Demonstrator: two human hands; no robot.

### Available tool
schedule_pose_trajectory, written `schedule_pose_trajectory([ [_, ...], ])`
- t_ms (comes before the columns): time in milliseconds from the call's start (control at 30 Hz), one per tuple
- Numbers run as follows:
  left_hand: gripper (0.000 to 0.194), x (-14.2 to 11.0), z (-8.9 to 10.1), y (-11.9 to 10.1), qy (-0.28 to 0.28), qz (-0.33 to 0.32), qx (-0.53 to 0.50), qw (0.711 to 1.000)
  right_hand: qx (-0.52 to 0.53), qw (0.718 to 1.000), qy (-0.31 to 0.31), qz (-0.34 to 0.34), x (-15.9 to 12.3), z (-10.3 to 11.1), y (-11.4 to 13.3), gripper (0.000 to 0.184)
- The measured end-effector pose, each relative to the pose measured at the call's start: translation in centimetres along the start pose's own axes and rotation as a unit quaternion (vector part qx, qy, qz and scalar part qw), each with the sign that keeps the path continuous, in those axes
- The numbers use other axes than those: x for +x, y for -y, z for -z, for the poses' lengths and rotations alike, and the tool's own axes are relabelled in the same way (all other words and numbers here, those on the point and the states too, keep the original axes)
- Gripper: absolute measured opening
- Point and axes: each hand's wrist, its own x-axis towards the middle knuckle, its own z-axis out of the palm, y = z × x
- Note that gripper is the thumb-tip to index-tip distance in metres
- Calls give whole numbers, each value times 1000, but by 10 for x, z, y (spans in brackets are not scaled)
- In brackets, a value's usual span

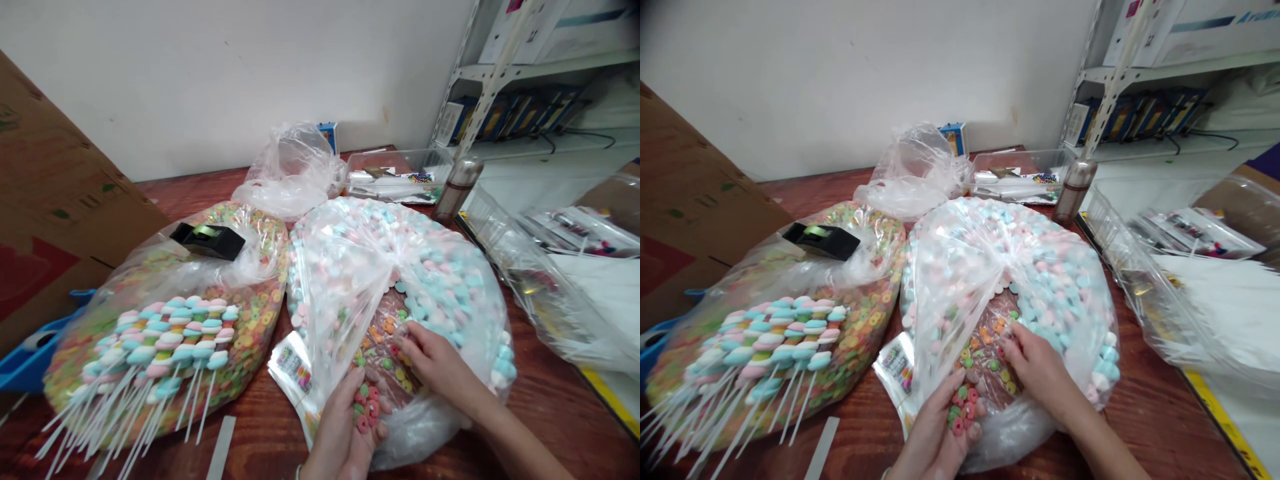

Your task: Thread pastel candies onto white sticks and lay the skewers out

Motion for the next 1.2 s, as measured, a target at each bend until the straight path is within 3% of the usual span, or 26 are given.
schedule_pose_trajectory([
  [133, 22, -1, -2, -2, 7, -2, 12, 1000, -108, 994, -20, 7, -2, -11, -3, 11],
  [233, 21, -2, -3, -3, 2, 4, 10, 1000, -131, 991, -14, 19, -4, -10, -4, 14],
  [433, 21, 2, -1, 1, 2, 1, 4, 1000, -23, 997, 65, 26, -7, 1, 2, 38],
  [567, 18, 1, -3, 1, -7, -22, -29, 999, -101, 994, 26, 44, -3, -20, 6, 31],
  [733, 12, -2, -4, -6, -44, -108, -93, 989, -161, 986, -23, 22, 4, -41, 4, 14],
  [1033, 9, -2, -1, -27, -33, -163, -110, 980, -39, 996, 71, 27, -4, -6, 10, 36],
  [1200, 8, -2, 1, -29, -33, -170, -107, 979, -130, 987, 66, 61, 3, -33, 21, 21],
])
